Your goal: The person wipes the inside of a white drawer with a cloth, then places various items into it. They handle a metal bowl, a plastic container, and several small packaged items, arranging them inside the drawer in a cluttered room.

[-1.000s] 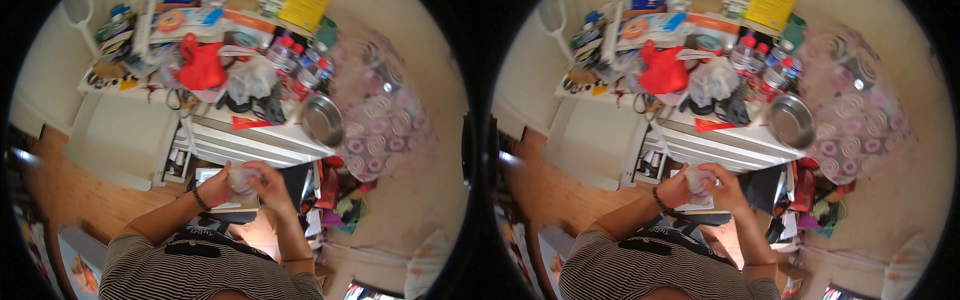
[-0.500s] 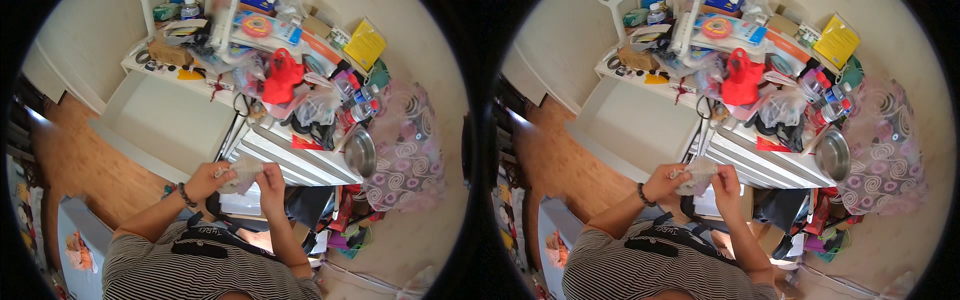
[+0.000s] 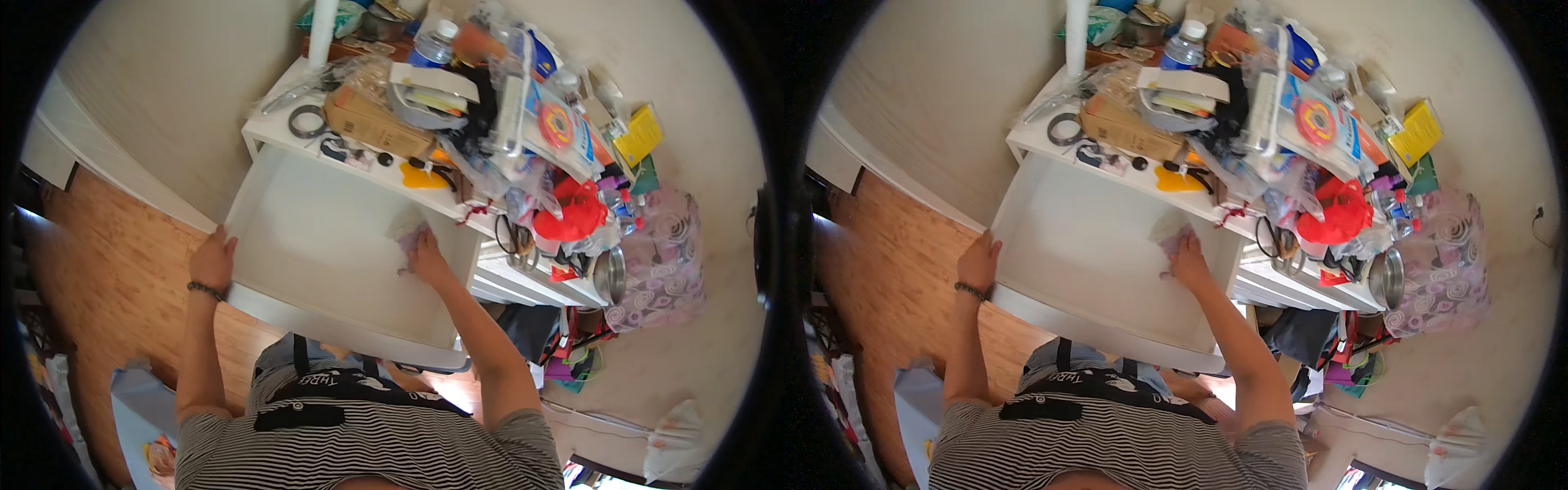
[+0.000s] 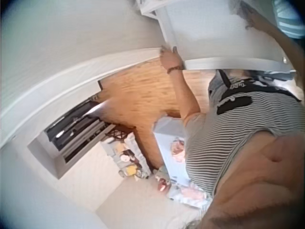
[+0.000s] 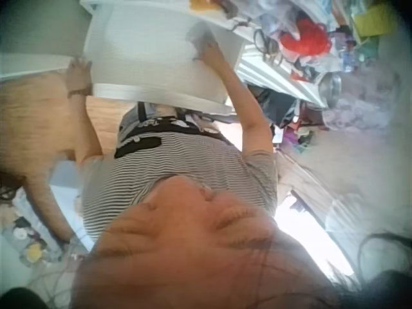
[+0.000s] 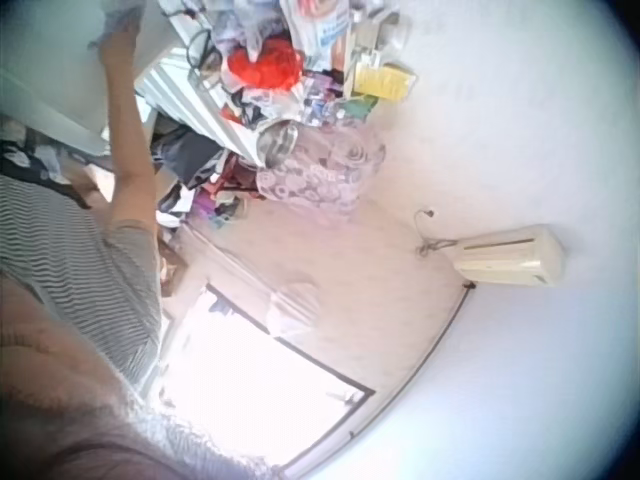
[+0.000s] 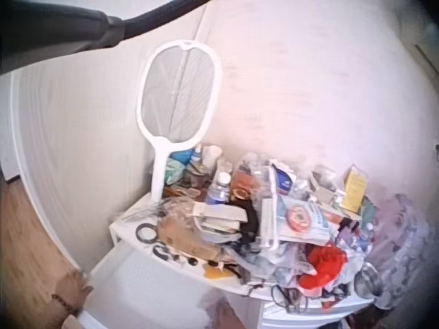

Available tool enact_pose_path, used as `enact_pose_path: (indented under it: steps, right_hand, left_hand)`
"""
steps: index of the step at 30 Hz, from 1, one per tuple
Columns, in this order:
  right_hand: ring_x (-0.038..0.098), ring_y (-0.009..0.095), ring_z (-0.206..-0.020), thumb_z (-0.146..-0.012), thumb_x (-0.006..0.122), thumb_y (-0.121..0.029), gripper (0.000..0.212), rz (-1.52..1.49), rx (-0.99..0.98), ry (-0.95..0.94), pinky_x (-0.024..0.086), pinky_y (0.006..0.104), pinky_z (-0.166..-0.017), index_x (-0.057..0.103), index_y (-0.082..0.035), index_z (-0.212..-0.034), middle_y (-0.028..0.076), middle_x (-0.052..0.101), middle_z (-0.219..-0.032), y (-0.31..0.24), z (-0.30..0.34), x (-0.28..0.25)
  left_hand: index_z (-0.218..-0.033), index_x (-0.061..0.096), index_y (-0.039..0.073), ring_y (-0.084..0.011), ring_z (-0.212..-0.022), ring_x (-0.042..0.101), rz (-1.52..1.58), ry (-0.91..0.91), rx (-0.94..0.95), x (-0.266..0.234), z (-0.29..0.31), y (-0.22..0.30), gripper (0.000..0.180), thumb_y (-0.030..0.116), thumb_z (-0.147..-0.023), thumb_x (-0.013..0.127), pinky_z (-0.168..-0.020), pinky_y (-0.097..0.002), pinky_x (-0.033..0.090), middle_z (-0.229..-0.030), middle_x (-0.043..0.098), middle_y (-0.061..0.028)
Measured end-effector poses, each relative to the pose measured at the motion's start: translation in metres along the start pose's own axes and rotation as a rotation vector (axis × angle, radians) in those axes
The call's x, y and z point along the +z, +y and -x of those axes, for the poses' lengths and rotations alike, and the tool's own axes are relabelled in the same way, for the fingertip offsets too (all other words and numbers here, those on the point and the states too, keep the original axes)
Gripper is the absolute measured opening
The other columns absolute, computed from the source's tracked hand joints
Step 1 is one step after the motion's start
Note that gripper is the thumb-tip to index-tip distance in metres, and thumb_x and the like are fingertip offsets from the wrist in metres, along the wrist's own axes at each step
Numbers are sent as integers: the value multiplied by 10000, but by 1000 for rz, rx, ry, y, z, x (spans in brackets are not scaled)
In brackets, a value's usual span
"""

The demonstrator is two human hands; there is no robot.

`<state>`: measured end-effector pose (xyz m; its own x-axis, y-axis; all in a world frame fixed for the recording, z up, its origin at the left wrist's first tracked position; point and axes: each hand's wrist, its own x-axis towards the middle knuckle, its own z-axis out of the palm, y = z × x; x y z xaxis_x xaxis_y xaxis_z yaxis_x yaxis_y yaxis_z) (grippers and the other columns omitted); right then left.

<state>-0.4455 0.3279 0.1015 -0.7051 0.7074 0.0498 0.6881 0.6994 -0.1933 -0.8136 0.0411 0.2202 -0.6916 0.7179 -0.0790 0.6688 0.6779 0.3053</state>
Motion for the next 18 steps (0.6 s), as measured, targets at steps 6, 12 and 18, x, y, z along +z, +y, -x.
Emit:
enact_pose_path:
  steps: [6,12,18]
  right_hand:
    - [404,396,-1192,-851,530,-224,494,-139,7,215,310,448,-1030,455,124,-1194,282,441,-1273,-120,-119,41]
    - [409,387,-1205,-780,597,-112,374,-388,-96,372,281,512,-1014,530,37,-1117,201,494,-1253,-269,-205,65]
    - [468,289,-1141,-706,629,-111,224,-350,-401,197,324,532,-918,632,-68,-926,74,598,-1076,-272,-175,77]
  left_hand:
    - [-1198,501,-15,-324,-862,613,-50,-14,6,-11,6,-7,368,212,-910,463,-711,-411,499,-993,620,-181]
    - [-1186,494,-34,-314,-886,606,-17,-72,-25,-20,5,3,369,194,-896,485,-739,-400,500,-1021,612,-176]
    - [-1193,493,-35,-313,-892,609,-17,-15,22,-9,3,1,374,203,-906,469,-727,-404,503,-1027,614,-172]
